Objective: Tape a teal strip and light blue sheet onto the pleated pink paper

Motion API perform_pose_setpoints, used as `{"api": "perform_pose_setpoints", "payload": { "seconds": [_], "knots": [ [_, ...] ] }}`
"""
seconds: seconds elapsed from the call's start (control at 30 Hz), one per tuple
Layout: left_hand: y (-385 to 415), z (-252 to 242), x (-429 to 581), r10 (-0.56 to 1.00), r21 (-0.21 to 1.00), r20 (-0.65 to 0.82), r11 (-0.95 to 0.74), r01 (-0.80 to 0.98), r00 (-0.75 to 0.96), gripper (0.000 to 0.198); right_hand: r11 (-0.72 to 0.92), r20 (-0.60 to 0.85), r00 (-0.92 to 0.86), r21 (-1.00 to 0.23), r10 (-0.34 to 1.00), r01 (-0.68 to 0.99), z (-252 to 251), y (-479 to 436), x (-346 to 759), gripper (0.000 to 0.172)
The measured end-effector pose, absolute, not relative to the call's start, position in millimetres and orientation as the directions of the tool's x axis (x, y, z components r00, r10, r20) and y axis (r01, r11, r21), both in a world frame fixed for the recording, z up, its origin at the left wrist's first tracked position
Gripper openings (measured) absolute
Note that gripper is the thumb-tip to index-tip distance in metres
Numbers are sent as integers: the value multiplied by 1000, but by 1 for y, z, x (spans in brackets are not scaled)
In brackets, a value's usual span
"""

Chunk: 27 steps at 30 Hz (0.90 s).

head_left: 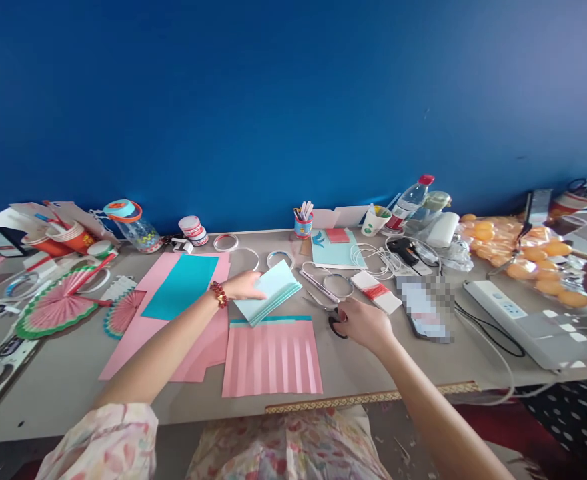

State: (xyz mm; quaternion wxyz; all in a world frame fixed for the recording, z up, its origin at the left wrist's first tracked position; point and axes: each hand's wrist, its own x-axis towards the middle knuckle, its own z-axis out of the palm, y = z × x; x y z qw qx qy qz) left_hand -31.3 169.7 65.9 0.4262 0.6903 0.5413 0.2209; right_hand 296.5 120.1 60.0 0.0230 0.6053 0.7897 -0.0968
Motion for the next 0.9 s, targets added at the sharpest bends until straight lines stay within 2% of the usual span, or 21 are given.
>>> {"api": "perform_pose_setpoints", "payload": {
  "seconds": [0.13,0.23,0.27,0.37,0.47,0.53,0.63,0.8,0.9],
  "knots": [
    [180,66,-24,962,720,6,-194,667,274,38,245,-165,-277,-192,947,950,62,123,297,15],
    [162,65,-21,961,635,138,-272,723,240,22,224,-121,-255,-222,959,949,59,119,298,18],
    [151,63,-22,958,611,159,-286,738,240,16,223,-107,-252,-230,962,947,57,117,299,20],
    [118,52,-30,948,549,163,-316,774,272,16,220,-97,-247,-228,964,949,51,112,301,24],
    [95,36,-37,926,351,245,-360,864,286,10,207,-110,-231,-189,967,960,47,110,302,25],
    [89,28,-38,917,281,271,-368,886,294,7,237,-81,-251,-153,965,959,49,110,301,22],
    [90,20,-35,915,274,261,-377,885,309,3,317,10,-318,-138,948,938,59,109,292,17],
    [94,18,-28,909,295,253,-398,869,330,15,579,237,-528,-324,816,748,65,112,247,16],
    [94,19,-24,897,300,258,-428,853,360,14,728,318,-656,-273,685,628,53,123,215,26]
  ]
}}
